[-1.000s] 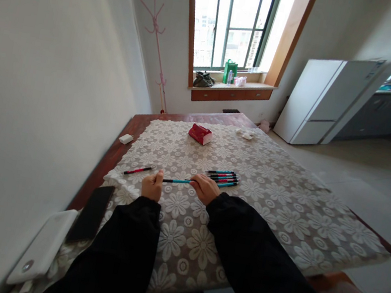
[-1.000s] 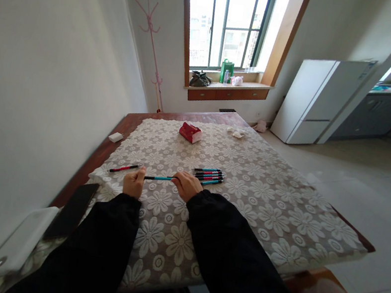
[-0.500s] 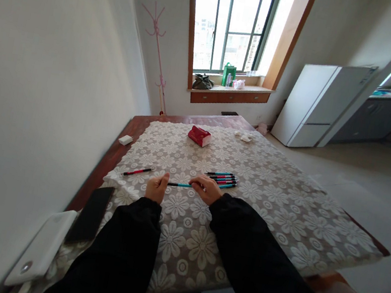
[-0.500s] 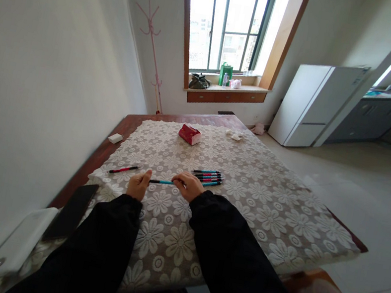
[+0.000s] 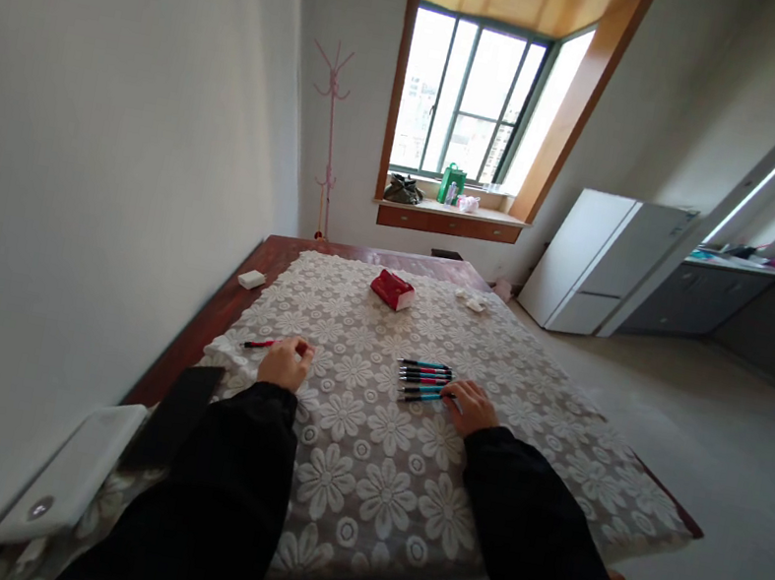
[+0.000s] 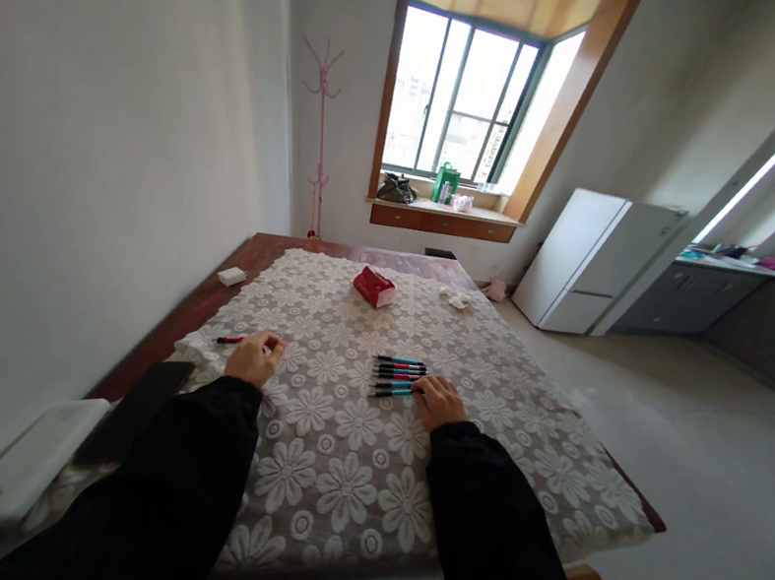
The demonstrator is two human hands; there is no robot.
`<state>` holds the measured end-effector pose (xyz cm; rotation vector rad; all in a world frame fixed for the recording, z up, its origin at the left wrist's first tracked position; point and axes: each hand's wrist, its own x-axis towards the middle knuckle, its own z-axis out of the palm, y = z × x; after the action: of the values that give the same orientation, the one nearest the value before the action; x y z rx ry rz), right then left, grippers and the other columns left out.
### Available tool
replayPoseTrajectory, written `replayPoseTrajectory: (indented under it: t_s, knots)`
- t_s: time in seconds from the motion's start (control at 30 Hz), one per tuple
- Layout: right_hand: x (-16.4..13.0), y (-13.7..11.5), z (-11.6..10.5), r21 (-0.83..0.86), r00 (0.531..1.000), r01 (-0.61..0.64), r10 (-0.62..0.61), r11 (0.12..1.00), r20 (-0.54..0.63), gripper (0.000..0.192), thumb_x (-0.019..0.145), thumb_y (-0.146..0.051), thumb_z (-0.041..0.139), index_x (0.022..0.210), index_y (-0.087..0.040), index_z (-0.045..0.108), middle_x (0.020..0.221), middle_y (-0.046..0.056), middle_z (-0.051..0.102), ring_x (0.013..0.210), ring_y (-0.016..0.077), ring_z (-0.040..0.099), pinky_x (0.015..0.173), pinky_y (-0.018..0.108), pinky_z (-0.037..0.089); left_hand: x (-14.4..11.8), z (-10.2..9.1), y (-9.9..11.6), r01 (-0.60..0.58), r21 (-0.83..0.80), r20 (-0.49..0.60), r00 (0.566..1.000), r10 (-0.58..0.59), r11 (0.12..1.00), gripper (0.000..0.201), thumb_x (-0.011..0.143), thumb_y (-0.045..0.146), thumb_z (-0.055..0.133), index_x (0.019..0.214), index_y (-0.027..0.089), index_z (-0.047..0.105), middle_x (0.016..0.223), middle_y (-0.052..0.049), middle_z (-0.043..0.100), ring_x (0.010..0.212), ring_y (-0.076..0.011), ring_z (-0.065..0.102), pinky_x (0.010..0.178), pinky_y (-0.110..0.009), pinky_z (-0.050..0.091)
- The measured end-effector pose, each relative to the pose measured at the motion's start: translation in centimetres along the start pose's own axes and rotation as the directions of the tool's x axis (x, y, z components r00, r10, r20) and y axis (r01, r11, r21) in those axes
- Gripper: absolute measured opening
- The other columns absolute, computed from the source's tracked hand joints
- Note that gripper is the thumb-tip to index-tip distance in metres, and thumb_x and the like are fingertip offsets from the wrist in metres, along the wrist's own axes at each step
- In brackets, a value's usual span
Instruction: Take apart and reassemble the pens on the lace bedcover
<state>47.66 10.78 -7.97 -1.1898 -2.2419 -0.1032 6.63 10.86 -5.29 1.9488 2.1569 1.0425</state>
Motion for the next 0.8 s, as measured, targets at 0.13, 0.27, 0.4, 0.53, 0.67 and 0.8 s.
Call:
replayPoseTrajectory:
  t_s: [0.13,0.27,0.4,0.53,0.67,0.8]
  knots:
    - [0.1,-0.2,0.6,-0.11,0.999,-0.053,0.054,0.993,0.0,0.012,0.087,-0.017,0.053,0.088,-0.021,0.064,0.094,0.005,0.066,0.092,0.0218,0.056,0.083,0.034,0.043,0.4,-0.7,-1.1,-0.007,0.11,-0.031,0.999,0.01,0.994,0.018,0.082,0.024,0.05,0.092,0.018,0.064,0.098,-0.008,0.066,0.098,-0.0253,0.056,0.093,-0.036,0.04]
    - [0.2,-0.3,0.5,-0.156,0.996,-0.075,0.08,0.985,0.03,0.009,0.086,-0.017,0.056,0.087,-0.021,0.063,0.093,0.005,0.065,0.092,0.0213,0.055,0.082,0.032,0.042,0.3,-1.4,-1.5,0.09,0.245,0.005,0.996,-0.094,0.965,0.036,0.075,0.016,0.053,0.11,0.021,0.063,0.118,-0.012,0.059,0.112,-0.0324,0.048,0.091,-0.044,0.04]
    - [0.6,-0.6,0.2,-0.183,0.995,-0.068,0.08,0.981,0.061,0.008,0.085,-0.017,0.057,0.085,-0.021,0.064,0.092,0.005,0.065,0.091,0.0208,0.055,0.082,0.03,0.042,-0.2,-1.7,-1.7,0.146,0.306,0.04,0.985,-0.166,0.941,0.038,0.078,0.016,0.047,0.113,0.022,0.061,0.123,-0.011,0.058,0.115,-0.0324,0.046,0.089,-0.048,0.04]
    - [1.2,-1.0,0.2,-0.215,0.994,-0.05,0.068,0.975,0.08,0.009,0.086,-0.017,0.056,0.085,-0.021,0.064,0.091,0.005,0.064,0.09,0.021,0.054,0.082,0.031,0.041,-0.2,-1.8,-1.8,0.153,0.311,0.068,0.981,-0.182,0.938,0.033,0.083,0.019,0.046,0.112,0.024,0.06,0.12,-0.01,0.059,0.113,-0.0317,0.047,0.089,-0.049,0.04]
    - [1.4,-0.8,0.5,-0.184,0.993,-0.071,0.087,0.98,0.081,0.01,0.087,-0.017,0.054,0.085,-0.022,0.063,0.09,0.005,0.063,0.091,0.0207,0.054,0.082,0.031,0.041,0.1,-1.7,-2.3,0.154,0.312,0.045,0.983,-0.177,0.937,0.038,0.085,0.022,0.045,0.122,0.023,0.056,0.129,-0.011,0.054,0.116,-0.0319,0.046,0.088,-0.046,0.041]
    - [1.2,-0.8,0.5,-0.107,0.994,-0.103,0.106,0.989,0.019,0.009,0.083,-0.016,0.055,0.087,-0.02,0.061,0.09,0.005,0.063,0.09,0.021,0.054,0.082,0.031,0.042,0.1,-1.5,-2.6,0.152,0.347,0.041,0.983,-0.177,0.925,0.046,0.086,0.023,0.043,0.132,0.021,0.05,0.137,-0.01,0.05,0.119,-0.0325,0.043,0.091,-0.047,0.04]
